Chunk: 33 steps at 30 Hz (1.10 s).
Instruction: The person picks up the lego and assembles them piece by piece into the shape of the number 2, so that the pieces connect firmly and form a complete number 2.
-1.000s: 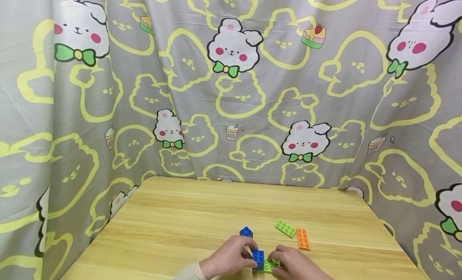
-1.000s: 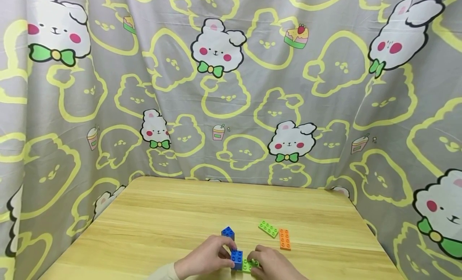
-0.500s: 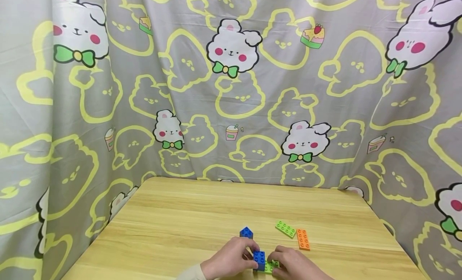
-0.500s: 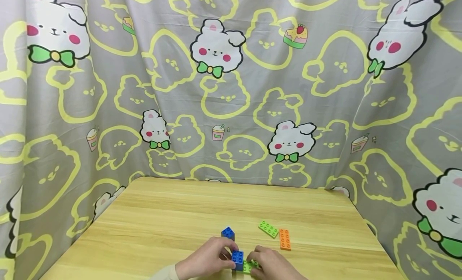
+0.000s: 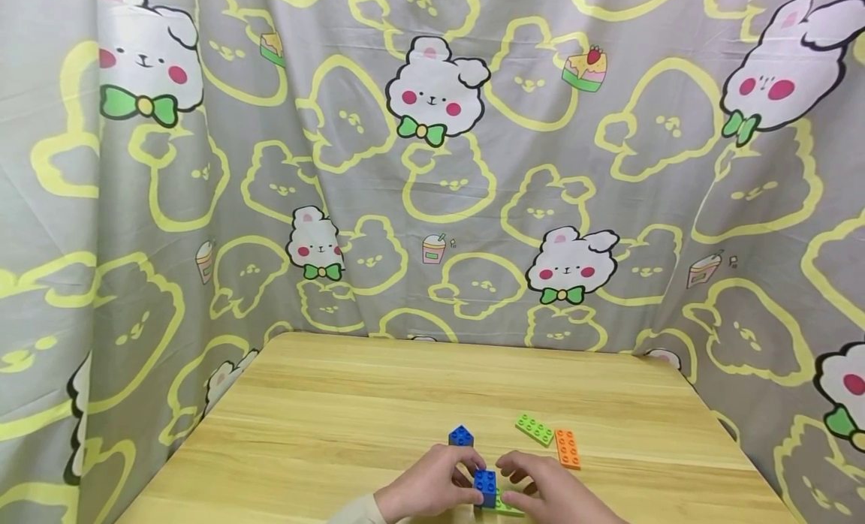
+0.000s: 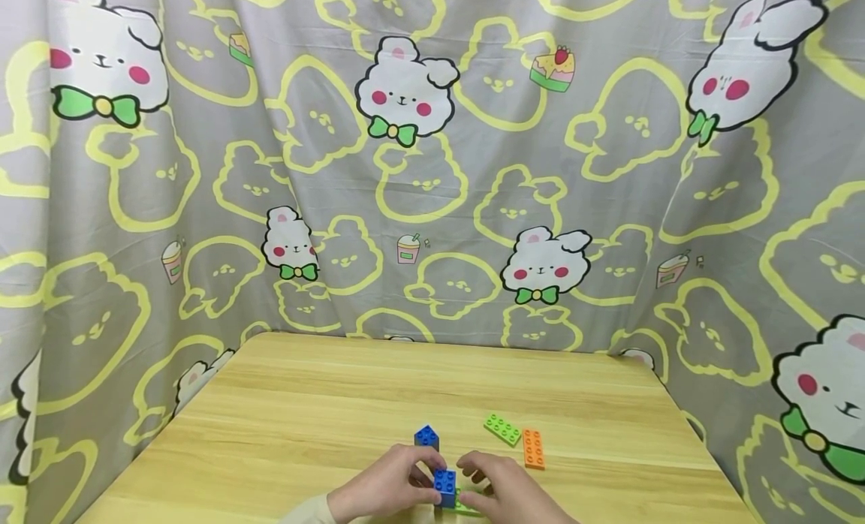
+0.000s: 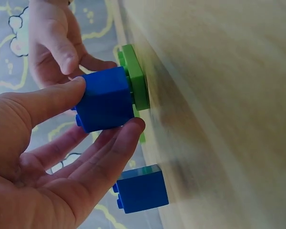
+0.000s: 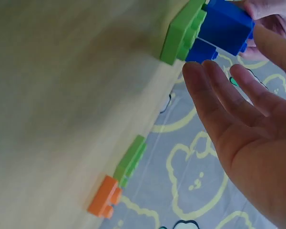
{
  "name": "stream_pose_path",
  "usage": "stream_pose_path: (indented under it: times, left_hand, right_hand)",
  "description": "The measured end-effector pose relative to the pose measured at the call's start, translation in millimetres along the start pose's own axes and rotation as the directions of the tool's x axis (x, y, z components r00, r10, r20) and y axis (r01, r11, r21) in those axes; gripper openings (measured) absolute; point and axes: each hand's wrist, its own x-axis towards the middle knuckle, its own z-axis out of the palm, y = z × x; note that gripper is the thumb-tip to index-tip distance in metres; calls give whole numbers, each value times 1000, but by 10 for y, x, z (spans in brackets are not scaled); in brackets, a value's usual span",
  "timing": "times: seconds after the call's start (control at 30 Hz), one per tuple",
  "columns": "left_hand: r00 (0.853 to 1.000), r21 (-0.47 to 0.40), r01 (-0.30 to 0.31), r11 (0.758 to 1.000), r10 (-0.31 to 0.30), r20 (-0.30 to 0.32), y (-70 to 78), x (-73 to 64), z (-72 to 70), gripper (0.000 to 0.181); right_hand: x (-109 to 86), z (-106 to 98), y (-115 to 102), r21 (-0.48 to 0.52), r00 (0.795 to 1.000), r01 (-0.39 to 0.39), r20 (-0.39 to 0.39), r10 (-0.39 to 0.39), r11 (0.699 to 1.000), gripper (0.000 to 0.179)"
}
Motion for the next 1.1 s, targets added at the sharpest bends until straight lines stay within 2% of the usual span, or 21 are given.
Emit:
stream_pose_path:
  times: [0.2, 0.47, 0.77, 1.1]
  left_hand:
    - [1000, -38, 25, 999, -25, 10, -3, -2, -1, 23]
    - [998, -63, 65, 996, -63, 20, -12, 7, 16, 21]
    - [999, -61, 43, 997, -43, 5, -4, -10, 32, 20]
    - [999, -43, 45, 998, -46, -19, 4, -25, 53, 19]
  right_hand:
    - [38, 21, 59, -4, 999, 36, 14, -36, 999, 31]
    - [43, 84, 30, 6, 999, 34, -24, -33, 999, 23]
    - [52, 111, 28, 43, 999, 32, -19, -31, 999, 30]
    - [37, 129, -13, 38, 999, 36, -30, -35, 999, 23]
